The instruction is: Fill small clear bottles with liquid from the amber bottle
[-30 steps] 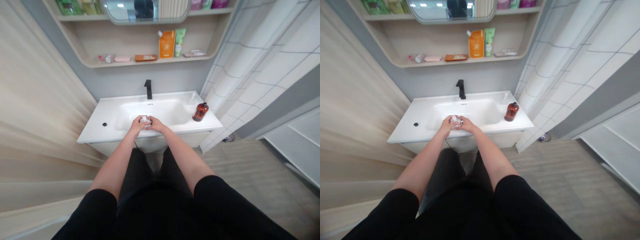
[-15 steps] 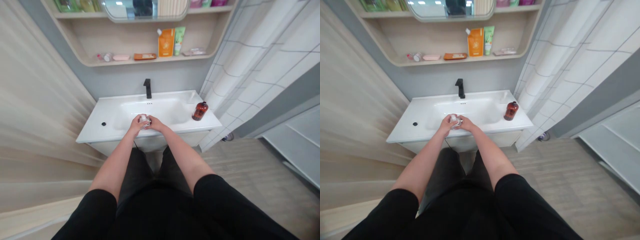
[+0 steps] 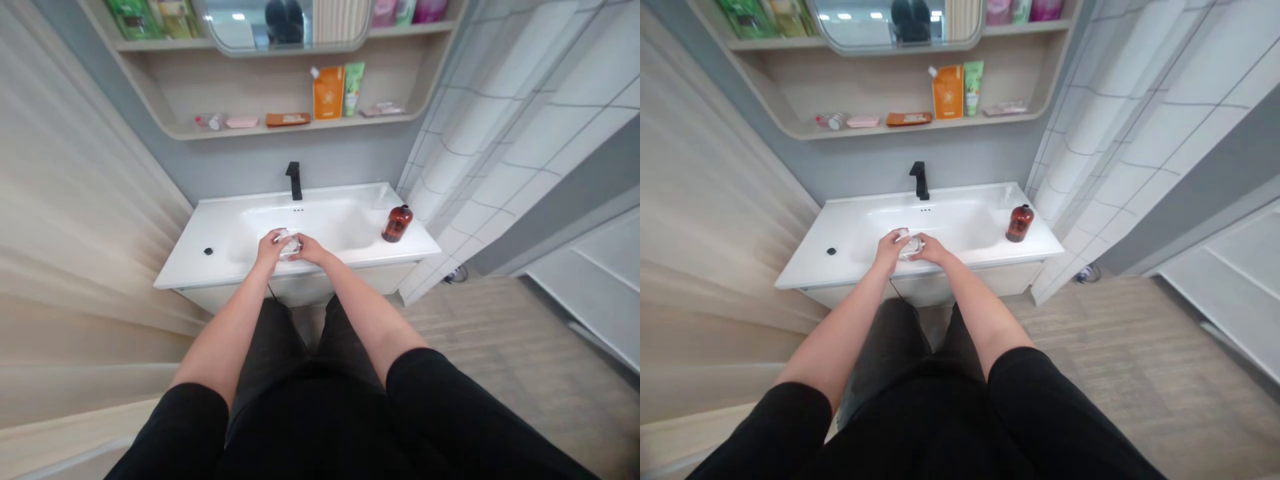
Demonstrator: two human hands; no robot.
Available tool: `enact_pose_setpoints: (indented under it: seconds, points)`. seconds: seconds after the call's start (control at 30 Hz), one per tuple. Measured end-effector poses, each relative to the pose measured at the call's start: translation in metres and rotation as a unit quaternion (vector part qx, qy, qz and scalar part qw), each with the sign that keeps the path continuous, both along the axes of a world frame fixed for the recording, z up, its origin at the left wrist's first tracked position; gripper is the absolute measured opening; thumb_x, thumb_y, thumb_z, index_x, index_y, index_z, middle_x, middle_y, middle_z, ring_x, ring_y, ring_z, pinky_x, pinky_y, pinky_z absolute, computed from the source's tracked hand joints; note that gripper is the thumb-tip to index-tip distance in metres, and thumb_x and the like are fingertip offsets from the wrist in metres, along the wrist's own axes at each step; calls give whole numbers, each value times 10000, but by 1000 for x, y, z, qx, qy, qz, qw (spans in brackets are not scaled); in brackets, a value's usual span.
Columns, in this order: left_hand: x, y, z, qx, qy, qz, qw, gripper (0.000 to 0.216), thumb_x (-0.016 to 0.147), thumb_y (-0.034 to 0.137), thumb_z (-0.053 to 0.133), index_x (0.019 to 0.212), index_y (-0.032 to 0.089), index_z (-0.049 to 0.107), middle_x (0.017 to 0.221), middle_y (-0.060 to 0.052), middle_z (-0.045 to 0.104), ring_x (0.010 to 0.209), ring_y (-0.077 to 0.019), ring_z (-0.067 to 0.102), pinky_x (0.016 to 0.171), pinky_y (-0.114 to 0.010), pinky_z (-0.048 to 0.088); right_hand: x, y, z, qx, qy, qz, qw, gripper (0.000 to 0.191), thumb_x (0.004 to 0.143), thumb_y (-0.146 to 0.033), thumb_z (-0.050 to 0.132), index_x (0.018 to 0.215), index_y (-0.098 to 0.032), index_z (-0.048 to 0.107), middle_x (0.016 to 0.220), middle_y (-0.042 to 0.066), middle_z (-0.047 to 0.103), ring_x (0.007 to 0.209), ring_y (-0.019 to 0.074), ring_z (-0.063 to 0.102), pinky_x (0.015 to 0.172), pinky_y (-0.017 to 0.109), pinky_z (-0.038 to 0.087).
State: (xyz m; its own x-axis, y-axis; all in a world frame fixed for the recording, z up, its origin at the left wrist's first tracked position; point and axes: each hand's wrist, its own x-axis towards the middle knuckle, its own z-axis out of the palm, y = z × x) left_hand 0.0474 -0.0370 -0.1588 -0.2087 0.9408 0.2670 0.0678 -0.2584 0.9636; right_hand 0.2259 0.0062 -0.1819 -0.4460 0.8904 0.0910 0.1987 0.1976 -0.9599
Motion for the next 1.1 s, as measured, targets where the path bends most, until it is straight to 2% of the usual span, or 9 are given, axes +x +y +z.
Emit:
enact_pose_setpoints:
  seconds: [0.07,0.17,0.33,0.4,0.5,0.7,0.83,1.0,1.1]
  points:
    - [-3,3,10,-4,22,23,999,452,726,535,950,1013,214,811,1080,-72,820,1057,-272,745,1024,-437,593,0,0,0,-7,5,0,1000,720,496,-312,1051,1129,-229,719,1028,-36,755,921,202,677,919,345,556]
    - [-11,8,28,-9,91,25,996,365,704,411,964,971,214,812,952,-39,795,928,-239,727,949,-410,601,0,-1,-1,-15,20,8,1000,725,519,-302,1044,1167,-227,728,1070,-27,766,924,198,678,916,341,558]
    - [-23,10,54,40,176,14,984,467,763,308,909,1218,236,830,911,-3,764,871,-199,720,880,-355,597,1,0,-4,0,13,3,1000,700,533,-298,1050,1160,-242,744,1044,-36,758,937,205,668,933,344,552]
    - [-26,10,58,56,187,12,981,447,791,324,890,1227,238,842,962,-19,797,915,-207,738,892,-358,601,1,1,-6,3,16,4,1000,699,536,-300,1050,1164,-247,748,1051,-34,758,955,210,674,940,345,554]
    - [-28,11,58,56,175,8,983,411,782,363,902,1169,227,864,991,-43,824,942,-231,754,894,-377,608,0,2,-8,4,20,0,1000,690,523,-297,1049,1143,-254,750,1055,-37,758,968,212,678,934,340,557]
    - [-30,15,45,55,79,5,995,515,736,433,944,1193,212,855,1039,-80,838,953,-255,764,906,-404,619,0,2,-6,-5,31,6,999,729,506,-304,1051,1167,-250,750,1022,-48,747,933,201,669,925,331,540]
    - [-32,12,39,71,77,23,994,520,754,437,938,1220,224,849,1033,-75,825,935,-246,768,901,-394,619,1,0,-3,-2,28,5,1000,707,504,-300,1048,1144,-244,752,1011,-45,736,965,212,667,937,333,539]
    - [-33,9,39,75,70,6,995,502,738,407,951,1191,223,838,988,-57,817,905,-230,760,881,-372,596,1,-1,-1,1,28,2,1000,687,513,-274,1042,1139,-240,760,1025,-30,735,1002,229,674,951,346,559]
    - [-33,8,40,76,30,14,997,487,719,405,965,1141,225,799,965,-41,795,885,-214,746,849,-347,579,2,-2,-1,-6,30,5,1000,676,519,-270,1040,1133,-242,758,1026,-29,739,1001,231,678,952,356,570]
